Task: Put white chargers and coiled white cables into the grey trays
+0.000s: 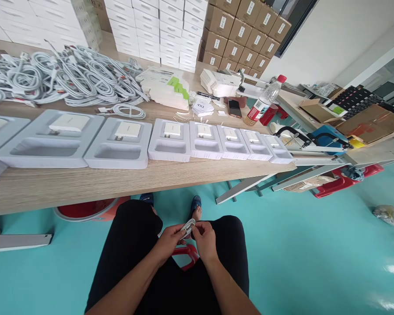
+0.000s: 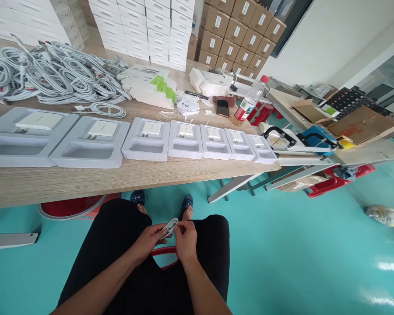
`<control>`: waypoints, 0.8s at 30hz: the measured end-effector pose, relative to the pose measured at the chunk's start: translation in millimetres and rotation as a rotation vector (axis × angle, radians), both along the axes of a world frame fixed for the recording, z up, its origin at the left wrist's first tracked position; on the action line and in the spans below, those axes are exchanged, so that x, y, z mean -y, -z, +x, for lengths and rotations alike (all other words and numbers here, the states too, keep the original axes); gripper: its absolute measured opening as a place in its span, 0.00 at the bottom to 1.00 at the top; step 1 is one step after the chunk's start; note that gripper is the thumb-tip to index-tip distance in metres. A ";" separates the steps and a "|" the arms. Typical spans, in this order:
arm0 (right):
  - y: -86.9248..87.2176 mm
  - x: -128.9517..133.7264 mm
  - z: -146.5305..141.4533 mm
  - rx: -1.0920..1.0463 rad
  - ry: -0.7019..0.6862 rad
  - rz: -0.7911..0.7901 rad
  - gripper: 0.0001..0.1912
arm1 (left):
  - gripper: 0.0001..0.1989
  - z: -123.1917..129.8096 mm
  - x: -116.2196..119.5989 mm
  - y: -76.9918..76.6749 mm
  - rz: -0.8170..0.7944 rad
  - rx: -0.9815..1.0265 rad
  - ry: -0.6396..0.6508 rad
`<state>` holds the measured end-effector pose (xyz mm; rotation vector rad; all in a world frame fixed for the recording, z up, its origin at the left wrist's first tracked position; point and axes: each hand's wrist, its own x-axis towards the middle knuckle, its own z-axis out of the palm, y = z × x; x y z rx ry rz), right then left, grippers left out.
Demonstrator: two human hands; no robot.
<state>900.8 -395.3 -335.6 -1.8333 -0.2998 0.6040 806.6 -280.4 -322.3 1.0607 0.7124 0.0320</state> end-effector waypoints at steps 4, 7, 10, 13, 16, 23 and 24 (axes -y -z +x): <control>3.0 2.2 6.3 0.073 -0.074 0.039 0.21 | 0.14 -0.7 -1.8 -1.5 -0.056 0.009 -0.037; 2.9 4.0 7.0 0.100 -0.155 0.077 0.15 | 0.13 -1.3 -2.6 -1.3 -0.121 0.025 -0.073; -0.2 5.8 5.0 0.141 -0.165 0.085 0.15 | 0.11 -1.1 -3.1 0.2 -0.183 0.021 -0.120; -3.7 6.8 3.3 0.138 -0.170 0.092 0.17 | 0.10 -1.1 -4.3 2.4 -0.222 0.003 -0.148; -6.1 6.3 3.6 0.104 -0.155 0.093 0.12 | 0.11 -1.0 -5.3 4.8 -0.233 0.006 -0.142; -5.6 10.5 -9.0 -0.063 -0.122 0.184 0.20 | 0.17 -8.5 10.3 -3.5 0.032 0.017 -0.188; -1.8 11.6 -10.9 -0.126 -0.094 0.202 0.23 | 0.16 -12.3 10.5 -7.7 0.101 0.018 -0.197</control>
